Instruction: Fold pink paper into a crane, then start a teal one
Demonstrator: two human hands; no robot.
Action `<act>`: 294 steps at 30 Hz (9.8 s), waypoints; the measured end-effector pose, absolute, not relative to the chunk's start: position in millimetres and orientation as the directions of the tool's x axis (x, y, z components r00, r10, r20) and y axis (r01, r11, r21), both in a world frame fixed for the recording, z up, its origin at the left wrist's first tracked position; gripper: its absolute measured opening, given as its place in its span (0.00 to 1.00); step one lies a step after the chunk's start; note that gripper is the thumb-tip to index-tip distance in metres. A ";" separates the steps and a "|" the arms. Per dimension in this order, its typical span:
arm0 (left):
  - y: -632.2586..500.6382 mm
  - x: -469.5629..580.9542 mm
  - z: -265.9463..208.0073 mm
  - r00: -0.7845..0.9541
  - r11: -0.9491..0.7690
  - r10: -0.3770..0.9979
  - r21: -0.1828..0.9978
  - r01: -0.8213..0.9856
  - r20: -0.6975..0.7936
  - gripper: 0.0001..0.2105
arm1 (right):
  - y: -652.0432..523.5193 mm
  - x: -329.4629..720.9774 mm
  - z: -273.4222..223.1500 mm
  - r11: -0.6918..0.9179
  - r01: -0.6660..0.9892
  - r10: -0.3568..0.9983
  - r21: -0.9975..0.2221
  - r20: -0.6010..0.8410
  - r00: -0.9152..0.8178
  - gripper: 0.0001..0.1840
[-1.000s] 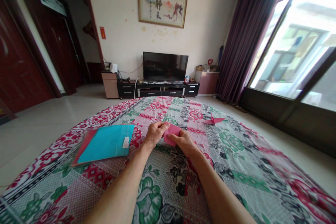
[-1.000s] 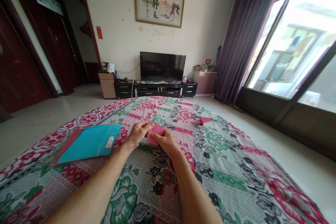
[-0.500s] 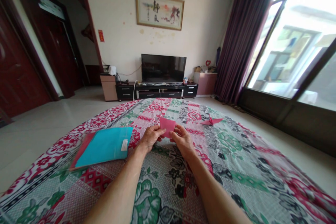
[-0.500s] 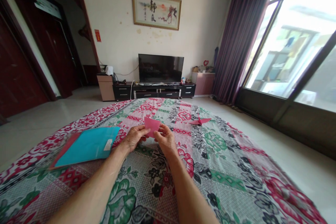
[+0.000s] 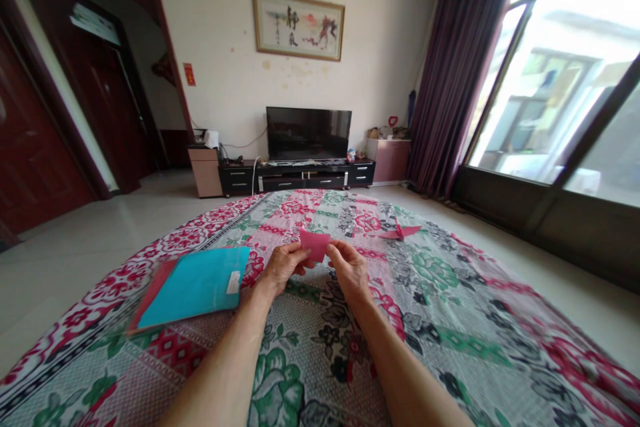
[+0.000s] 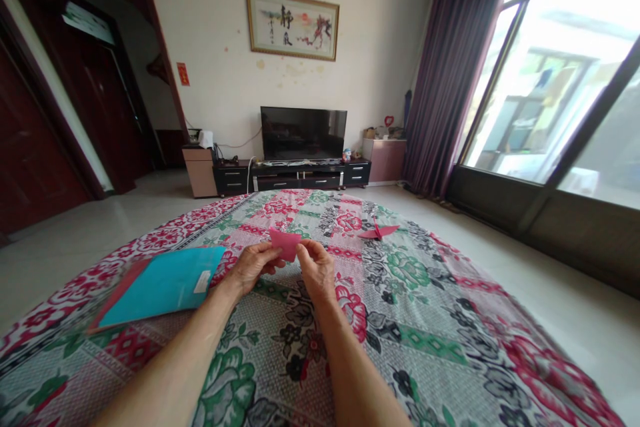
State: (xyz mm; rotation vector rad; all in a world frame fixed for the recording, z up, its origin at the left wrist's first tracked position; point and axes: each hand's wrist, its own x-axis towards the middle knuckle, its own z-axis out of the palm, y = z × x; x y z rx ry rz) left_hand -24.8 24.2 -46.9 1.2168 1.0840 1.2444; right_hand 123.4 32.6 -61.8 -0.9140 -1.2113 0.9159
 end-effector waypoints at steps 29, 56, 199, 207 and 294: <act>23.9 -14.4 -47.6 -0.090 -0.065 0.994 0.992 -0.112 0.055 0.14 | 31.0 123.8 -61.1 0.617 0.336 0.687 -0.711 0.695 0.211 0.09; 25.2 -8.3 -48.0 -0.151 -0.069 0.985 0.991 0.114 0.086 0.12 | 33.4 128.5 -63.5 0.644 0.600 0.564 -0.475 0.825 0.049 0.12; 27.8 -22.3 -48.2 0.000 -0.130 0.991 0.982 -0.136 0.132 0.15 | 33.4 127.3 -59.4 0.342 -0.182 0.937 -0.922 0.320 0.141 0.10; 31.5 -20.2 -50.8 -0.074 -0.203 0.975 0.976 0.083 0.209 0.13 | 17.1 118.2 -50.3 0.750 0.456 0.521 -0.479 0.853 0.039 0.10; 28.5 -4.5 -54.7 -0.089 -0.267 0.961 0.961 -0.075 0.260 0.13 | 32.8 109.2 -56.4 0.669 0.441 0.623 -0.598 0.775 0.106 0.05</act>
